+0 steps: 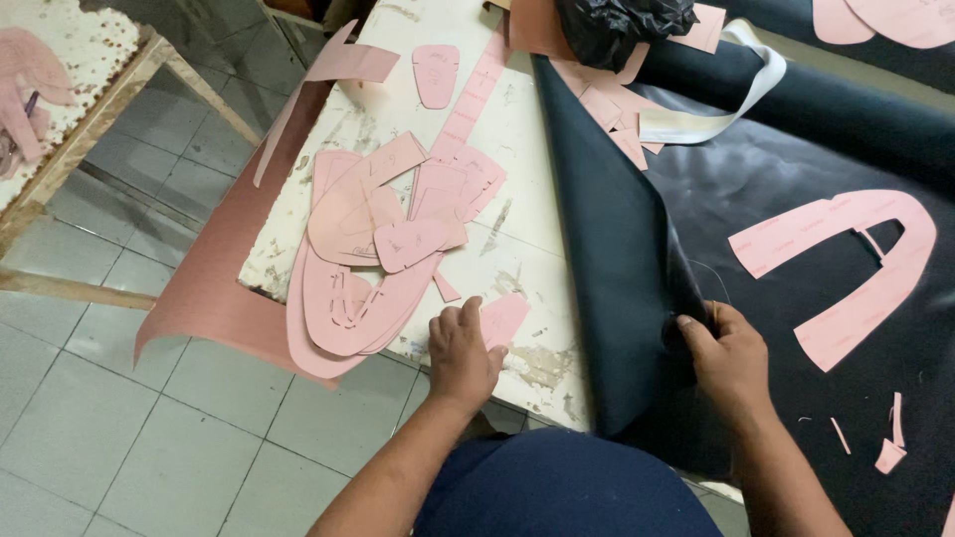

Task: The person places pink paper patterns onto a black sheet and traces their outlines with a pencil. They handle multiple pattern pieces, repositioning them and drawing around each one to mark cutting lines on the sheet.

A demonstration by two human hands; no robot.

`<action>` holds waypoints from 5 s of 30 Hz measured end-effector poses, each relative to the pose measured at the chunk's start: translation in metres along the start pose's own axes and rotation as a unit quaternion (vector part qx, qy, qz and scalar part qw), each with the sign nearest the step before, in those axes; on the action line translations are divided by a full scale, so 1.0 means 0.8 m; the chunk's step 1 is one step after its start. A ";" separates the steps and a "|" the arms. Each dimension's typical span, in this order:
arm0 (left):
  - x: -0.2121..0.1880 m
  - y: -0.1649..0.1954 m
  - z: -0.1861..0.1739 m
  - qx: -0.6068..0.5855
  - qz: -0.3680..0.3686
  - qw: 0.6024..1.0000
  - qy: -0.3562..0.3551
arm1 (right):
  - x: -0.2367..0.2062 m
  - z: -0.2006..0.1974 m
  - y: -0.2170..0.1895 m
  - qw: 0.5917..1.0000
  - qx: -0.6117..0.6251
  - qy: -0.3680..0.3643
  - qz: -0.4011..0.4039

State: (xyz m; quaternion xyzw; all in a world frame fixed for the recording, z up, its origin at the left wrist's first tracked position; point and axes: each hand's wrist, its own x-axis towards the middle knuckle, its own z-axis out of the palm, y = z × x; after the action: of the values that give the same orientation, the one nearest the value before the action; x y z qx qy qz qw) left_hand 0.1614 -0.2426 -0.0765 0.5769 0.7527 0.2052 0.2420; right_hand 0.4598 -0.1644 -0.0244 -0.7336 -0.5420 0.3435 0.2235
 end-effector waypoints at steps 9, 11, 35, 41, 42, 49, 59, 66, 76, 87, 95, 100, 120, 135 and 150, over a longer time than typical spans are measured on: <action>0.002 -0.009 -0.011 0.016 -0.055 0.998 -0.034 | 0.007 0.015 0.012 0.922 -0.342 0.102 -0.151; 0.004 -0.008 -0.014 0.013 -0.032 0.999 -0.030 | 0.001 0.023 -0.005 0.920 -0.306 0.130 -0.207; 0.031 -0.057 -0.080 -0.009 0.067 0.992 -0.102 | 0.078 0.279 -0.246 0.889 -0.257 -0.268 -0.268; 0.030 -0.042 -0.055 0.029 -0.014 0.994 -0.104 | 0.083 0.258 -0.212 0.898 -0.222 -0.199 -0.324; 0.024 -0.040 -0.050 0.035 0.008 0.997 -0.063 | 0.080 0.257 -0.210 0.901 -0.207 -0.180 -0.337; 0.015 -0.036 -0.044 0.025 -0.043 0.998 -0.027 | 0.069 0.276 -0.249 0.833 -0.181 -0.254 -0.456; 0.011 -0.041 -0.044 -0.057 -0.106 0.993 0.000 | 0.100 0.280 -0.267 0.887 -0.180 -0.283 -0.316; 0.004 -0.072 -0.044 -0.449 -0.183 0.875 0.019 | 0.126 0.200 -0.187 0.937 0.006 -0.341 -0.078; 0.062 -0.032 -0.052 -0.619 -0.184 0.763 0.027 | 0.078 0.189 -0.166 0.908 -0.015 -0.413 -0.065; 0.055 -0.048 -0.072 -0.790 -0.251 0.559 0.022 | 0.267 0.111 -0.173 0.968 -0.213 0.035 -0.124; 0.067 -0.055 -0.053 -0.769 -0.221 0.598 0.047 | 0.200 0.122 -0.166 0.914 -0.213 0.085 -0.336; 0.073 -0.067 -0.044 -0.753 -0.271 0.597 0.052 | 0.149 0.150 -0.163 0.888 -0.228 -0.070 -0.393; 0.075 -0.094 -0.024 -0.766 -0.237 0.595 0.046 | 0.298 0.317 -0.418 0.866 -0.212 -0.135 -0.432; 0.078 -0.098 -0.026 -0.762 -0.236 0.602 0.028 | 0.322 0.302 -0.447 0.878 -0.301 -0.217 -0.304; 0.066 -0.110 -0.021 -0.772 -0.223 0.595 0.035 | 0.149 0.246 -0.271 0.860 -0.100 -0.470 -0.172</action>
State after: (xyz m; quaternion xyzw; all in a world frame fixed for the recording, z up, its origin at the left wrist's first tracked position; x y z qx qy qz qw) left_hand 0.0725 -0.2143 -0.1215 -0.0188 0.4265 0.6689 0.6086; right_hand 0.1949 0.0077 -0.0343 -0.3989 -0.7315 0.5476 -0.0770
